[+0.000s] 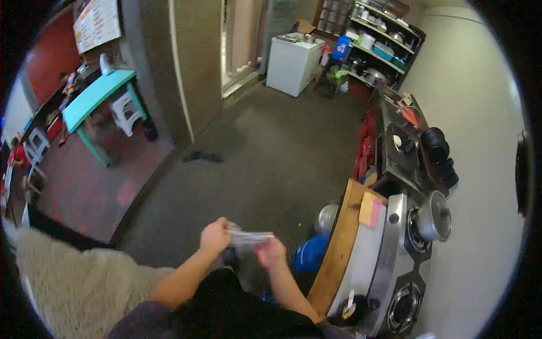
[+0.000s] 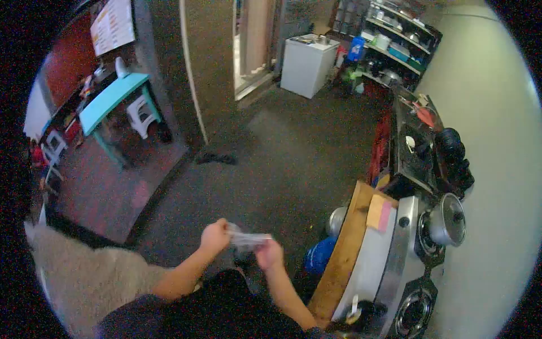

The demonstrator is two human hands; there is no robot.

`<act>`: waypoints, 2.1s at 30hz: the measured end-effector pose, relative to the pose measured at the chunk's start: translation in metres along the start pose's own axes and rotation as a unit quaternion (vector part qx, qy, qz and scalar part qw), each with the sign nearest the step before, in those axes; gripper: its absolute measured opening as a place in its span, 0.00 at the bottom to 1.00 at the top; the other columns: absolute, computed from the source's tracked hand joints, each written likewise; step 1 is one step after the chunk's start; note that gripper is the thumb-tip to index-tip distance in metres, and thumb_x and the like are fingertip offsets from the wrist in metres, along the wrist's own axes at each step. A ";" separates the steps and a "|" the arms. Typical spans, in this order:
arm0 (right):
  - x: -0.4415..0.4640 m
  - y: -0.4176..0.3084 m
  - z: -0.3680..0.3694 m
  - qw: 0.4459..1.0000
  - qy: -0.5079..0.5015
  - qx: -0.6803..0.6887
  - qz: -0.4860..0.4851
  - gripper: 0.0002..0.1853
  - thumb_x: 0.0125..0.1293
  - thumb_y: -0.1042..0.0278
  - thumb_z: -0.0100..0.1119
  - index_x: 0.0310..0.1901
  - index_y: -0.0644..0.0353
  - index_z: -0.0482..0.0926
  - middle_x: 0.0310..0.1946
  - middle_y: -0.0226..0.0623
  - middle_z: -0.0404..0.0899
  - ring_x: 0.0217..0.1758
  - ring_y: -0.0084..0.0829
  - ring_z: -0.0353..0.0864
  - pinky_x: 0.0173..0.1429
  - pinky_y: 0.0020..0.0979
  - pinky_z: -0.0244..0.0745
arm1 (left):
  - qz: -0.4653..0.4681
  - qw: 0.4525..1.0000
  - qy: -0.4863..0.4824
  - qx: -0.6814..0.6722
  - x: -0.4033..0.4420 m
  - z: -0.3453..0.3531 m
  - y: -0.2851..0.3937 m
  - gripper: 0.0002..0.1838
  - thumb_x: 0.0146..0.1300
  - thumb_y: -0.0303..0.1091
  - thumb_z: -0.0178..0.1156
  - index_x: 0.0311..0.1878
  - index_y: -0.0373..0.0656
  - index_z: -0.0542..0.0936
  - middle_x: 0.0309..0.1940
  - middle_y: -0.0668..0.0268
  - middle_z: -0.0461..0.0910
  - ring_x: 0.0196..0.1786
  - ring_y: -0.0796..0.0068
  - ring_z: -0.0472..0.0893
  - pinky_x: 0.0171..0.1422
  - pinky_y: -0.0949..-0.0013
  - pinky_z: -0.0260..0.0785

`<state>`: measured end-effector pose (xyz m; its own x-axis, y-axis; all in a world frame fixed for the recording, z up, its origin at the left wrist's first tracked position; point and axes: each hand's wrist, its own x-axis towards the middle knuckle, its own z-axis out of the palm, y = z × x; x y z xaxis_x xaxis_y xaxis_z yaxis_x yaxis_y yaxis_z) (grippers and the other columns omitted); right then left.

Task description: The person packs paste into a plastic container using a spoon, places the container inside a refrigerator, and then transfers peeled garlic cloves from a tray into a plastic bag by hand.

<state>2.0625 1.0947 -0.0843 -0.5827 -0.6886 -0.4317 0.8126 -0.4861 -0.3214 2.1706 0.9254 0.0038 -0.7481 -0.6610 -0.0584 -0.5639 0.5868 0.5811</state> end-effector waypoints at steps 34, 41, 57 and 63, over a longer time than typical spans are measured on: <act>0.774 -0.660 0.280 0.856 -0.116 -0.501 0.042 0.15 0.64 0.69 0.61 0.52 0.60 0.75 0.41 0.25 0.78 0.39 0.18 0.74 0.43 0.23 0.69 | -0.153 0.798 -0.184 -0.553 1.014 0.119 0.349 0.07 0.63 0.22 0.54 0.39 0.46 0.68 0.30 0.69 0.73 0.31 0.77 0.74 0.35 0.70 0.68; 0.991 -0.814 0.300 0.904 0.063 -0.405 -0.118 0.03 0.66 0.72 0.56 0.37 0.59 0.78 0.32 0.28 0.78 0.33 0.22 0.75 0.37 0.24 0.69 | -0.071 0.643 -0.353 -0.676 1.232 0.118 0.457 0.14 0.62 0.20 0.55 0.50 0.44 0.69 0.37 0.66 0.76 0.33 0.77 0.76 0.37 0.72 0.69; 1.298 -1.175 0.406 0.968 -0.041 -0.210 -0.133 0.15 0.58 0.78 0.60 0.49 0.58 0.77 0.35 0.34 0.78 0.37 0.29 0.80 0.42 0.32 0.79 | 0.216 0.969 -0.115 0.003 1.667 0.266 0.662 0.19 0.57 0.23 0.55 0.54 0.40 0.74 0.45 0.47 0.68 0.42 0.43 0.77 0.45 0.48 0.71; 1.442 -1.280 0.484 0.552 -0.057 -0.766 -0.325 0.19 0.48 0.83 0.62 0.44 0.55 0.84 0.25 0.32 0.71 0.29 0.30 0.75 0.35 0.32 0.73 | 0.202 0.979 -0.017 -0.037 1.800 0.250 0.718 0.23 0.53 0.22 0.56 0.55 0.36 0.72 0.46 0.43 0.65 0.44 0.39 0.76 0.47 0.44 0.69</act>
<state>0.1881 0.4636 0.1130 -0.6703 -0.7082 0.2217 -0.5815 0.3156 -0.7499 0.3317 0.2743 0.1134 -0.9165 -0.3656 0.1626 -0.1934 0.7605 0.6198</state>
